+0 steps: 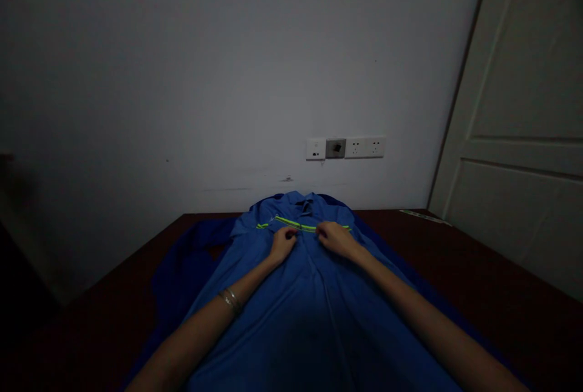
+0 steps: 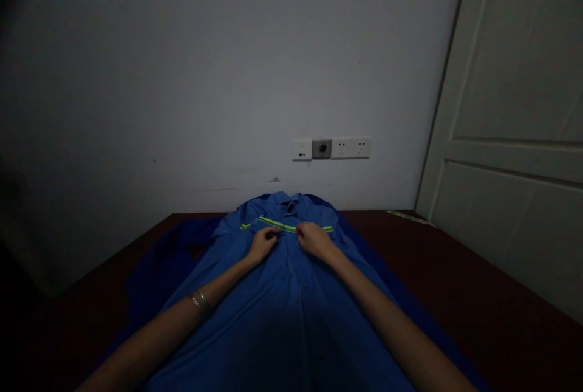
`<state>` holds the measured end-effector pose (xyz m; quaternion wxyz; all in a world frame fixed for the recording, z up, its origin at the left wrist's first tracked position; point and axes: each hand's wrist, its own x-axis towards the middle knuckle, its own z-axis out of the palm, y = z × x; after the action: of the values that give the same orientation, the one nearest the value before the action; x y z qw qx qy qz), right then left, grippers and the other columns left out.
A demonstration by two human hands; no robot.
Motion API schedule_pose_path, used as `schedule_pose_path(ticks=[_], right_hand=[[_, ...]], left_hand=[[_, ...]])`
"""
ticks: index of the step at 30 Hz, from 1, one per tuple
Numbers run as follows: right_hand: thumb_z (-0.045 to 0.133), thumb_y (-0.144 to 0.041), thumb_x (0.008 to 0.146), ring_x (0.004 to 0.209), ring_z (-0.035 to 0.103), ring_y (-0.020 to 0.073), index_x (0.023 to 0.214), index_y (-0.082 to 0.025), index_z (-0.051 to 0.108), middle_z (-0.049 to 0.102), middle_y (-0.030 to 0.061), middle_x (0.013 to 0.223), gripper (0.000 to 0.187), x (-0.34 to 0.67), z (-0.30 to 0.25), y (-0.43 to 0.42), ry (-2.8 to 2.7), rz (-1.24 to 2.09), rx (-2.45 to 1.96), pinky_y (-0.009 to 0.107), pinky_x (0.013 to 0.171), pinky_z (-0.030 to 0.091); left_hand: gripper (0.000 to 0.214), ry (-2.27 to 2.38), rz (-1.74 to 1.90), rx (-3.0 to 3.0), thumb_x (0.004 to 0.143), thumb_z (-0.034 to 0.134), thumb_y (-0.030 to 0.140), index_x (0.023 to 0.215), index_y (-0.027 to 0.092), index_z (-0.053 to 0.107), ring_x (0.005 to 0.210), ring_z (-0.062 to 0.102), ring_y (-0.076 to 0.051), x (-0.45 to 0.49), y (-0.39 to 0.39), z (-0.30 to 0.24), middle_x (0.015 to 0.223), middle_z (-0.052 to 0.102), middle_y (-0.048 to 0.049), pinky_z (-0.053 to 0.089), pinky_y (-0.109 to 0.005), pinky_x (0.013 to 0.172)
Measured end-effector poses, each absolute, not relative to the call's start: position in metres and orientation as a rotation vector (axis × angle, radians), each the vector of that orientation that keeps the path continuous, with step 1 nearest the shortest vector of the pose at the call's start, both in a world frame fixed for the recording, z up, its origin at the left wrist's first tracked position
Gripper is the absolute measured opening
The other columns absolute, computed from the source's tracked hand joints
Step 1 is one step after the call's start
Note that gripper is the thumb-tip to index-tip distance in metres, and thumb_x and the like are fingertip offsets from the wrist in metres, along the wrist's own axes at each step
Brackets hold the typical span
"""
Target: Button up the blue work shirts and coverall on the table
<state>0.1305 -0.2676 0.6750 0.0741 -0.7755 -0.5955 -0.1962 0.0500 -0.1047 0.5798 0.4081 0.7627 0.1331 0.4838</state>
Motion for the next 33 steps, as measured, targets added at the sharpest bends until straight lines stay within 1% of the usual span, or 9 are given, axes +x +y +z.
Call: schedule_pose_path(ticks=[4,9,14,18,23,27,29,33], right_hand=[[0.043,-0.019,0.076,0.085,0.058,0.0176,0.088,-0.017,0.060,0.063,0.0085,0.091,0.021,0.113,0.648,-0.253,-1.783,-0.553,-2.505,0.022,0.069,0.038],[0.043,-0.028,0.078,0.090,0.058,0.0231,0.094,-0.013,0.060,0.062,0.0144,0.095,0.028,0.102,0.633,-0.250,-1.719,-0.635,-2.584,0.028,0.073,0.041],[0.048,-0.026,0.073,0.089,0.058,0.0259,0.091,-0.008,0.063,0.062,0.0182,0.093,0.029,0.096,0.628,-0.258,-1.637,-0.670,-2.652,0.031,0.073,0.043],[0.049,-0.026,0.073,0.089,0.058,0.0257,0.092,-0.008,0.063,0.061,0.0194,0.094,0.030,0.091,0.624,-0.263,-1.575,-0.711,-2.673,0.031,0.073,0.044],[0.043,-0.013,0.077,0.088,0.059,0.0243,0.091,-0.007,0.064,0.061,0.0206,0.093,0.025,0.090,0.617,-0.263,-1.544,-0.754,-2.643,0.030,0.073,0.044],[0.039,-0.009,0.079,0.089,0.059,0.0245,0.086,-0.007,0.064,0.062,0.0213,0.091,0.027,0.099,0.614,-0.263,-1.566,-0.711,-2.572,0.032,0.076,0.043],[0.039,-0.010,0.079,0.088,0.059,0.0241,0.084,-0.007,0.065,0.062,0.0213,0.090,0.026,0.104,0.614,-0.264,-1.552,-0.670,-2.529,0.032,0.077,0.042],[0.040,-0.017,0.080,0.083,0.061,0.0236,0.081,-0.006,0.065,0.064,0.0207,0.085,0.027,0.115,0.619,-0.269,-1.469,-0.577,-2.407,0.031,0.076,0.042]], left_hand=[[0.024,0.374,1.147,1.974,0.066,0.052,0.004,0.086,0.010,0.063,0.076,0.058,-0.014,0.039,-0.104,0.565,0.081,0.065,-0.0057,0.045,-0.027,0.075],[0.024,0.405,1.133,1.912,0.067,0.056,0.011,0.091,0.009,0.060,0.069,0.058,-0.012,0.043,-0.105,0.561,0.075,0.063,-0.0049,0.046,-0.024,0.068],[0.017,0.418,1.166,2.018,0.066,0.061,0.017,0.081,0.010,0.062,0.071,0.057,-0.013,0.045,-0.105,0.560,0.075,0.063,-0.0046,0.045,-0.024,0.067],[0.017,0.425,1.163,2.055,0.066,0.061,0.021,0.079,0.011,0.064,0.071,0.058,-0.014,0.044,-0.107,0.561,0.075,0.064,-0.0046,0.044,-0.025,0.067],[0.019,0.437,1.140,2.122,0.066,0.060,0.024,0.079,0.011,0.067,0.065,0.058,-0.015,0.047,-0.111,0.564,0.070,0.065,-0.0051,0.043,-0.025,0.063],[0.017,0.449,1.135,2.181,0.069,0.057,0.023,0.075,0.013,0.069,0.065,0.058,-0.016,0.050,-0.113,0.565,0.069,0.066,-0.0057,0.043,-0.025,0.063],[0.018,0.447,1.135,2.208,0.069,0.056,0.023,0.074,0.013,0.069,0.065,0.058,-0.017,0.051,-0.113,0.565,0.069,0.066,-0.0058,0.043,-0.025,0.064],[0.018,0.435,1.128,2.247,0.068,0.055,0.020,0.075,0.011,0.069,0.066,0.059,-0.017,0.049,-0.116,0.565,0.070,0.066,-0.0061,0.043,-0.025,0.064]])
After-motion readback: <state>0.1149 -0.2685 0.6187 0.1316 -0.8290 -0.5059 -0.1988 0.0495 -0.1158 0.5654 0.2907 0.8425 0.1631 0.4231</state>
